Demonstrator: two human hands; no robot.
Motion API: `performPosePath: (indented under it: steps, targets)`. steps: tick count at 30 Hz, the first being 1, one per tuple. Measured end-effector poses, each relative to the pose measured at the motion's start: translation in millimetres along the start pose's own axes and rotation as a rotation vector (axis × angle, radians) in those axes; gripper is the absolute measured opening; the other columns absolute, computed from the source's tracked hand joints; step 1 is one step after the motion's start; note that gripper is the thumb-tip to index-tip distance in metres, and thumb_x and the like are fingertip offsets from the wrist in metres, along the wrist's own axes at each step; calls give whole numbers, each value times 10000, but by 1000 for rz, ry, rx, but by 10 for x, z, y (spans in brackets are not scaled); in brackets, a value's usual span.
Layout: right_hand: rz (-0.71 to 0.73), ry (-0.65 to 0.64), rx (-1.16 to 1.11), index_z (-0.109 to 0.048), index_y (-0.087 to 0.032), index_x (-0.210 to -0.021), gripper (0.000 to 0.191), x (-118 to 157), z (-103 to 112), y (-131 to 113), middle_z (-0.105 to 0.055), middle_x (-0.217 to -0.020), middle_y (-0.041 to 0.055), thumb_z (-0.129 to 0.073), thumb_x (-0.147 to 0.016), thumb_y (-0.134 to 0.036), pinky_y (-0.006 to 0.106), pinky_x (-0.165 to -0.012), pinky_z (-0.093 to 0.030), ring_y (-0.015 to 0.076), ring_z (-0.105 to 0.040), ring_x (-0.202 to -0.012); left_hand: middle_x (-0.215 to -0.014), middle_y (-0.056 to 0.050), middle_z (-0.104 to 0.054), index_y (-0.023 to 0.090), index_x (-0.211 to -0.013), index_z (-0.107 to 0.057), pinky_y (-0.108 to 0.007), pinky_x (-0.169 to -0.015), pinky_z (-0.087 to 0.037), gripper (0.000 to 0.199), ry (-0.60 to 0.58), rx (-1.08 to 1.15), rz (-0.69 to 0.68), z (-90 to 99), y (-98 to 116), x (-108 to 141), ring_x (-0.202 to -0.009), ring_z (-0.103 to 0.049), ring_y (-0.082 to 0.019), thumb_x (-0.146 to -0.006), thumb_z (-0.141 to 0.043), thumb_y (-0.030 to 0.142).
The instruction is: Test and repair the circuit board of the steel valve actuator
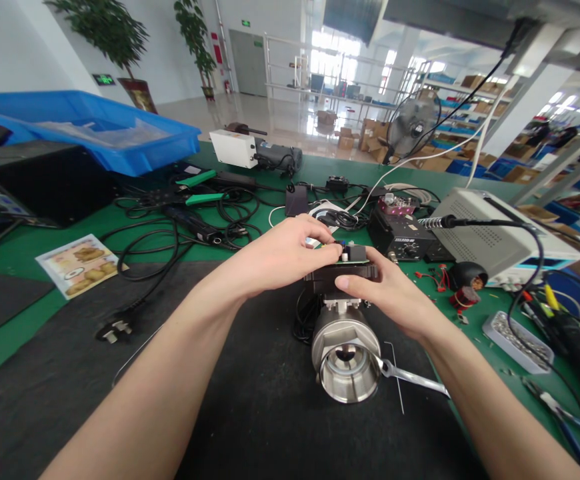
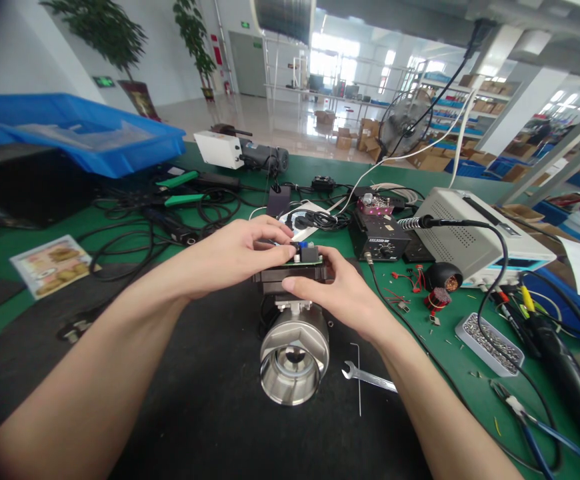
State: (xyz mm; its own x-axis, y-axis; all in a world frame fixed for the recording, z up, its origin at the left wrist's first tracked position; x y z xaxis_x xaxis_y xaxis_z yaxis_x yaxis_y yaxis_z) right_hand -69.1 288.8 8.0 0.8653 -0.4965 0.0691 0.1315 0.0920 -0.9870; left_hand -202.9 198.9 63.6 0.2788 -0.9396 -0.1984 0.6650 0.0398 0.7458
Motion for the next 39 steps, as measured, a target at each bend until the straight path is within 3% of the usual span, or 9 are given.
performPosePath:
  steps: [24,39]
  targets:
    - [-3,0,21,-630,-243,-1265,592,-9,19,22,-730,-1175,23,-867,-778,-482,353,-885,-527,221,-660,-1054,-1073,9,-734,228,-992,-763,-268,-770,-467,264,-46,32,31,-7,-14,8,-992,-671,-198,-928,-602,427]
    - [6,2,15,-636,-240,-1237,563,1,14,-13,-735,-1150,13,-874,-774,-454,337,-875,-532,213,-672,-1041,-1041,29,-768,263,-938,-771,-302,-864,-493,307,38,78,33,87,-15,13,-991,-687,-202,-922,-633,537]
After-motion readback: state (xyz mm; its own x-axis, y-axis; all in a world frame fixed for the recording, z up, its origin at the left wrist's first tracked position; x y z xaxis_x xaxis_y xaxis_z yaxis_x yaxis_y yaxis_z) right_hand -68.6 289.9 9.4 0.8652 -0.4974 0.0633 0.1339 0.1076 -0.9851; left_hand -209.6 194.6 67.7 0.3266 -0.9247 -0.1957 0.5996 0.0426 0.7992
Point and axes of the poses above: each hand's wrist, its own x-axis away from the middle knuckle, its own z-axis out of the back of the hand, y = z × x, the point moved 7 cm from there along -x, towards the middle knuckle
